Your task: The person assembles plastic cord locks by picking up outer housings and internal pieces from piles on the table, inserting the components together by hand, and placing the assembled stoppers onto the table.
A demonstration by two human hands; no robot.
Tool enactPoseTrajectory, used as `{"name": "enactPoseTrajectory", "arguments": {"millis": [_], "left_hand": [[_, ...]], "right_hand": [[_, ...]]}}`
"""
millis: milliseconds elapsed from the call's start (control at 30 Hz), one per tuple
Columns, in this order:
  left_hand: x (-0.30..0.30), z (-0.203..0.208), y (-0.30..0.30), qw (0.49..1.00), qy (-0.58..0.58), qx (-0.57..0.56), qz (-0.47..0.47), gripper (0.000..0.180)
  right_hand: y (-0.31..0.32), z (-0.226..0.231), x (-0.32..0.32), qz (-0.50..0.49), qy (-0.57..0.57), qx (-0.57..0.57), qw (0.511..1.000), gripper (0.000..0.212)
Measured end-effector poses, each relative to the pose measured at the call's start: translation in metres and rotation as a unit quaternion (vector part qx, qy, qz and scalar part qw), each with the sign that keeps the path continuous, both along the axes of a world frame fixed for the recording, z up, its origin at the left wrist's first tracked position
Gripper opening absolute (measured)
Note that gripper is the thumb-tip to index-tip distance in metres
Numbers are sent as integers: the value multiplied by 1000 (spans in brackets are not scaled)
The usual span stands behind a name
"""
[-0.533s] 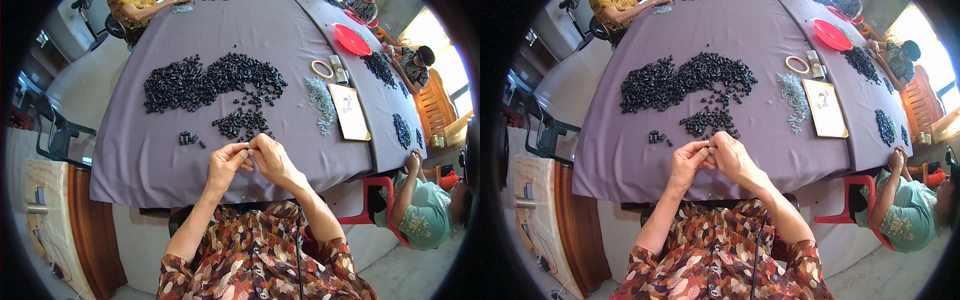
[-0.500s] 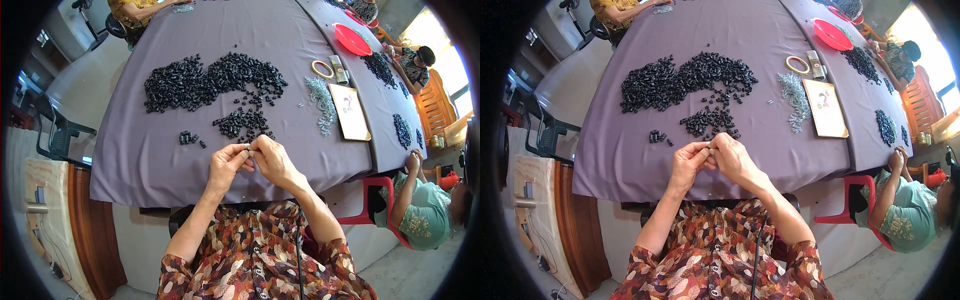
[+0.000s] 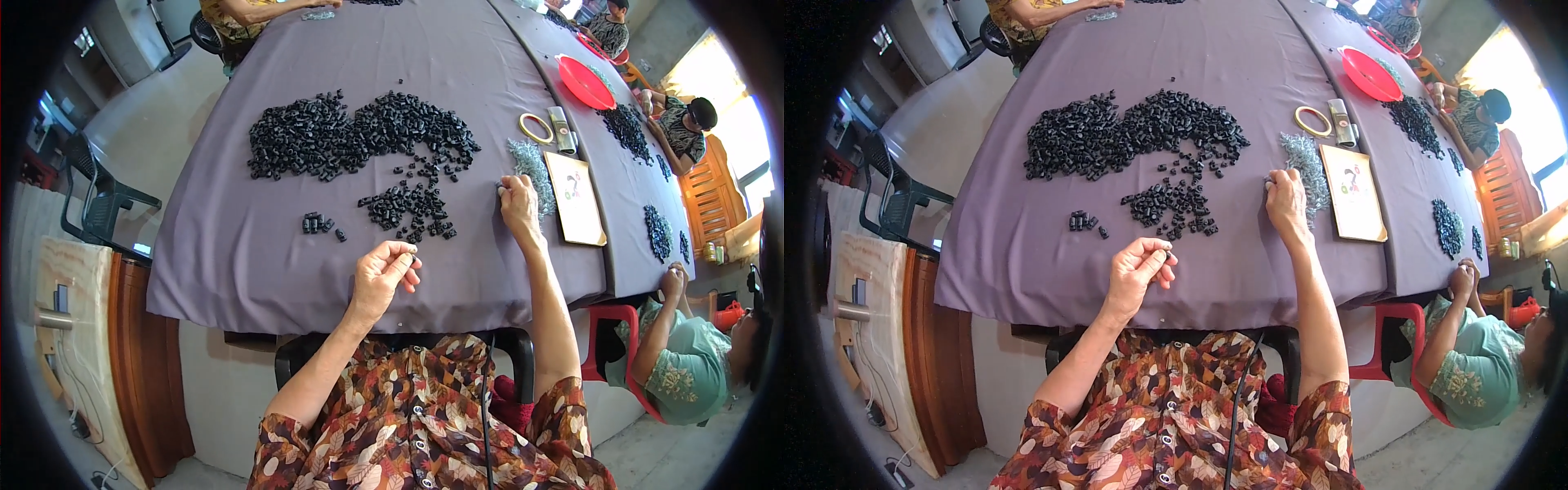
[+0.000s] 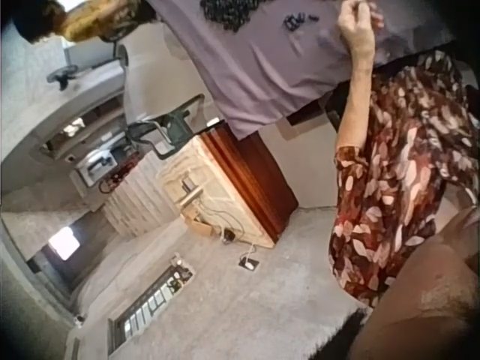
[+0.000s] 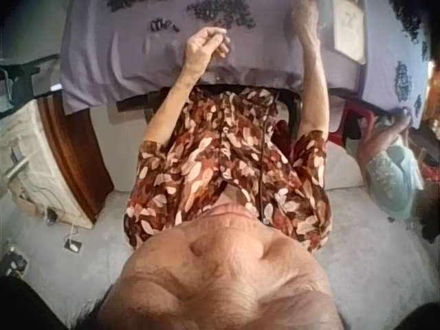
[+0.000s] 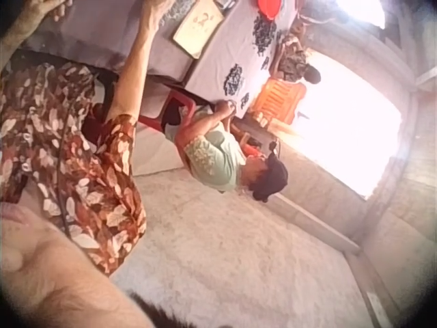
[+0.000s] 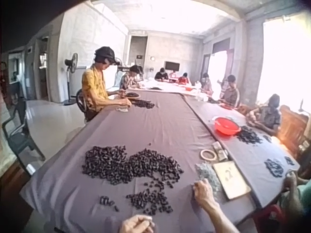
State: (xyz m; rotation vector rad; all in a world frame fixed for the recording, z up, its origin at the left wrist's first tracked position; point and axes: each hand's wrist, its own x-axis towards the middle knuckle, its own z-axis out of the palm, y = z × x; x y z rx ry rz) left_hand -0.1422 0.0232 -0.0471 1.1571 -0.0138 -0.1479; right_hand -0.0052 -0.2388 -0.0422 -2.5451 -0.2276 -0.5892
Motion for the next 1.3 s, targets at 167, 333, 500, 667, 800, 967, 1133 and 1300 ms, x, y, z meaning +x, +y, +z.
{"name": "enactPoseTrajectory", "arguments": {"millis": [167, 333, 500, 667, 800, 967, 1133, 1300], "left_hand": [[-1, 3, 2, 1000, 2, 6, 0, 13], [0, 2, 3, 1000, 16, -19, 16, 15], [-2, 2, 2, 1000, 19, -20, 8, 14], [-2, 4, 1, 998, 33, -45, 17, 13], [-1, 6, 5, 995, 55, -86, 15, 13], [-3, 11, 1, 993, 78, -87, 0, 13], [-10, 10, -7, 1000, 14, 3, 11, 16], [-15, 16, -12, 999, -2, 51, -2, 21]], "right_hand": [[0, 4, 7, 2, 42, -22, 999, 10], [0, 8, 1, 40, 88, -47, 994, 10], [-1, 11, 1, 65, 99, -43, 992, 10], [10, 6, -19, 100, 57, -4, 993, 8], [50, 25, -80, 155, 114, 155, 969, 6], [87, 17, -132, 185, 246, 403, 862, 5], [97, 21, -141, 177, 275, 450, 831, 5], [95, 27, -143, 181, 258, 448, 837, 4]]}}
